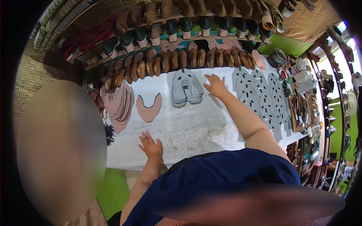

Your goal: Organizing and laying out shoe upper components onto templates on a workbench.

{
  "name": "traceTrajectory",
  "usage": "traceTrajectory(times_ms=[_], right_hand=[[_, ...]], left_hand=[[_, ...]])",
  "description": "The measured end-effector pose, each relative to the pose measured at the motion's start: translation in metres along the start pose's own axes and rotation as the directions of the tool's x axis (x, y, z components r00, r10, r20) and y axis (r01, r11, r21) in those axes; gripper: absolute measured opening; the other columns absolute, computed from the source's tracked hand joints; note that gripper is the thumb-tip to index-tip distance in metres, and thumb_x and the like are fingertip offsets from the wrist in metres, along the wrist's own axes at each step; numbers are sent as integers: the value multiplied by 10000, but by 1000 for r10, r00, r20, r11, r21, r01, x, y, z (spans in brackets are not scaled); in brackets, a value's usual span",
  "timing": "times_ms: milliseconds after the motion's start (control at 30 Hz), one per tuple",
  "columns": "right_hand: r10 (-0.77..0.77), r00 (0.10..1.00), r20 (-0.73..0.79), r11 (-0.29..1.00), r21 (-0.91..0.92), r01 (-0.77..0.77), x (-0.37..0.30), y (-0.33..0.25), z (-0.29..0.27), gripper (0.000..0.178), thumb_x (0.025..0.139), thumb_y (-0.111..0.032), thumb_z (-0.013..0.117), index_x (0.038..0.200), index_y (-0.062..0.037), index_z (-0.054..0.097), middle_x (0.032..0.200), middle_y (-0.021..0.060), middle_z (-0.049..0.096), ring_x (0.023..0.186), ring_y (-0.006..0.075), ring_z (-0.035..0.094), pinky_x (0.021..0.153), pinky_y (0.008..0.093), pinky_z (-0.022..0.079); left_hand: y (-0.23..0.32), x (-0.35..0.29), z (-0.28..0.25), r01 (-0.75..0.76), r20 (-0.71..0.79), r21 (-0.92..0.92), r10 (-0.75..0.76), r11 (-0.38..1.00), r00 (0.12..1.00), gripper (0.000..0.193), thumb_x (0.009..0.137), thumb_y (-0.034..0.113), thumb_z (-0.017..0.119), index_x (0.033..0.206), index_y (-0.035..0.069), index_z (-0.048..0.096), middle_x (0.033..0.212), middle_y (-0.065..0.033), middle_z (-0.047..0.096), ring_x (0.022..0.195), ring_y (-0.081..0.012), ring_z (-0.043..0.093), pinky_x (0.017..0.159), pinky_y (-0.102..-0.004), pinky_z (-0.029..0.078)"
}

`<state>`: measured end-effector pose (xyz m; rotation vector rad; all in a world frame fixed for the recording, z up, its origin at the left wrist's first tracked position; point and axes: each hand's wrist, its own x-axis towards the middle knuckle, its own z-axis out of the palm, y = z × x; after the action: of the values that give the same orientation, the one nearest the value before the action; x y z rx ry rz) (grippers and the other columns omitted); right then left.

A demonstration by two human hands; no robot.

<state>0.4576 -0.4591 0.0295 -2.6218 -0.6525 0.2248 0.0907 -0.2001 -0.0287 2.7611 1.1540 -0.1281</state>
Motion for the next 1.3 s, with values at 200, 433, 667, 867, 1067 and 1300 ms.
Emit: traceTrajectory(times_ms=[200,433,667,867,1067,1300], right_hand=[[24,996,-81,1000,21,-23,79,-58,38,557,946,-363,597,1460,-185,477,1427,76,539,1409,286,384,1113,739,147],[-55,986,-159,994,-103,38,95,-72,54,328,848,-271,705,1160,-170,705,1265,45,647,1308,254,495,1083,765,159],[-125,986,-107,980,139,139,77,-71,40,152,838,-164,687,988,-151,707,1039,79,703,1107,275,616,1150,673,146],[-264,918,-296,917,217,333,0,-67,11,171,867,-141,664,1021,-169,733,1047,34,718,1109,229,631,1167,640,162],[-191,955,-227,914,312,257,-112,-46,-59,173,864,-104,693,1024,-157,732,1101,52,725,1182,212,626,1190,587,171],[-77,996,-35,944,320,84,-263,11,-148,175,842,-154,730,997,-75,717,961,80,738,926,201,691,955,417,475]], left_hand=[[1,2,-1,-5,22,-12,5,1000,1000,799,875,365,572,1560,108,251,1646,-127,178,1516,-365,129,1164,-643,100],[0,2,-6,-3,31,-38,5,999,1000,802,869,371,577,1557,103,264,1646,-130,174,1516,-364,124,1166,-641,89],[-2,1,-4,-4,25,-57,6,998,1000,795,872,389,572,1555,107,276,1649,-122,171,1519,-352,123,1169,-637,79],[-5,-2,2,-8,-6,-68,7,998,1000,803,861,411,577,1554,128,287,1652,-107,174,1523,-334,119,1174,-631,71],[-3,-5,3,-22,-47,-68,18,997,999,777,882,416,569,1548,118,300,1645,-111,197,1520,-332,140,1175,-630,93],[-10,-8,2,-57,-20,-98,55,994,998,739,918,409,541,1548,112,294,1641,-113,208,1518,-333,148,1185,-610,98]])
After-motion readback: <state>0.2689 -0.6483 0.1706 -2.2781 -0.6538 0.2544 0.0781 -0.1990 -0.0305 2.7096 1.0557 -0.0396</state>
